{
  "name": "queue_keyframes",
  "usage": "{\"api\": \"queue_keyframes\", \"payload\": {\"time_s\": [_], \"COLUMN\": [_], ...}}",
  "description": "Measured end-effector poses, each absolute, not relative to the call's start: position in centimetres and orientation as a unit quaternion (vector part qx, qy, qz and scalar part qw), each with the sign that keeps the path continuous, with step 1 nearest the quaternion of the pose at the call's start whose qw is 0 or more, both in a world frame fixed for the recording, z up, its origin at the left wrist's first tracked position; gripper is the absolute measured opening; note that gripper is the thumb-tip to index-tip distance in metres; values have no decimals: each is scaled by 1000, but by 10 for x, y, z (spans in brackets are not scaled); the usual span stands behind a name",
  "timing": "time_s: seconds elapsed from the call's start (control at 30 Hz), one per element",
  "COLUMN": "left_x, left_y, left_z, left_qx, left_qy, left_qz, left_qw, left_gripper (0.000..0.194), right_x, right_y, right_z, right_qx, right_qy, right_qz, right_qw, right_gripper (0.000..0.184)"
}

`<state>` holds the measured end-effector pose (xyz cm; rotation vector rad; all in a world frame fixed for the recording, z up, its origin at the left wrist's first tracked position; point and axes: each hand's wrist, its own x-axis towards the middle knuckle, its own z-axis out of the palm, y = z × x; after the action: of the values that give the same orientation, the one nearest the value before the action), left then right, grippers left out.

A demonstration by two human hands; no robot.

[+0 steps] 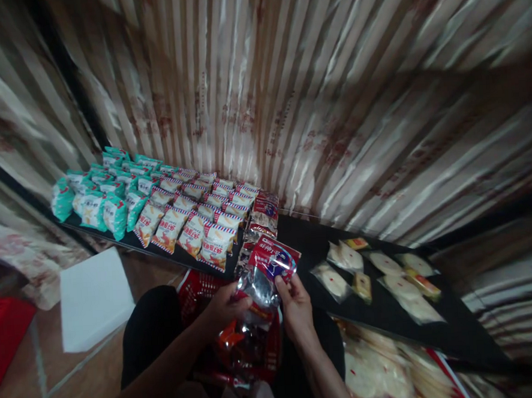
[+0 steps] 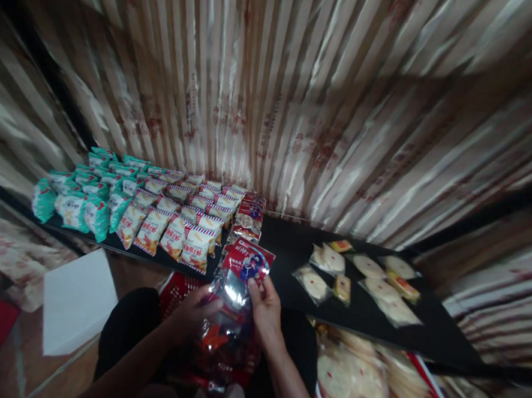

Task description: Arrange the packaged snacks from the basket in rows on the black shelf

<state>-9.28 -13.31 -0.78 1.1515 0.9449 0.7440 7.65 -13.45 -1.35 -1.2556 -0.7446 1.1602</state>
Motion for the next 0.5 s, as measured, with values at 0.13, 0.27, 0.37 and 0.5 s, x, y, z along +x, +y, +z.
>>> {"api": "queue_keyframes", "payload": {"time_s": [0.13,0.27,0.37,0.5], "left_x": [-64,-40,-28,-18], "left_y": [-109,-80,-58,-29], "left_z": [-5,-4,-5,-8], "left_qx": [473,441,413,451], "left_qy": [463,479,512,548], "left_qz": [380,415,404,409], "left_qw": [646,636,635,574], "left_gripper": [33,44,48,43], "right_x": [95,109,115,122], "right_y": [-101,-56,-25,6], "right_z": [-16,-25,-29,-32], "right_qx": [-543,-550,-559,-596], "right_qy": [-329,-324,-338,-401], "right_qz": [459,440,416,363], "right_qw": [621,632,633,593], "right_gripper": [53,76,83,80]}}
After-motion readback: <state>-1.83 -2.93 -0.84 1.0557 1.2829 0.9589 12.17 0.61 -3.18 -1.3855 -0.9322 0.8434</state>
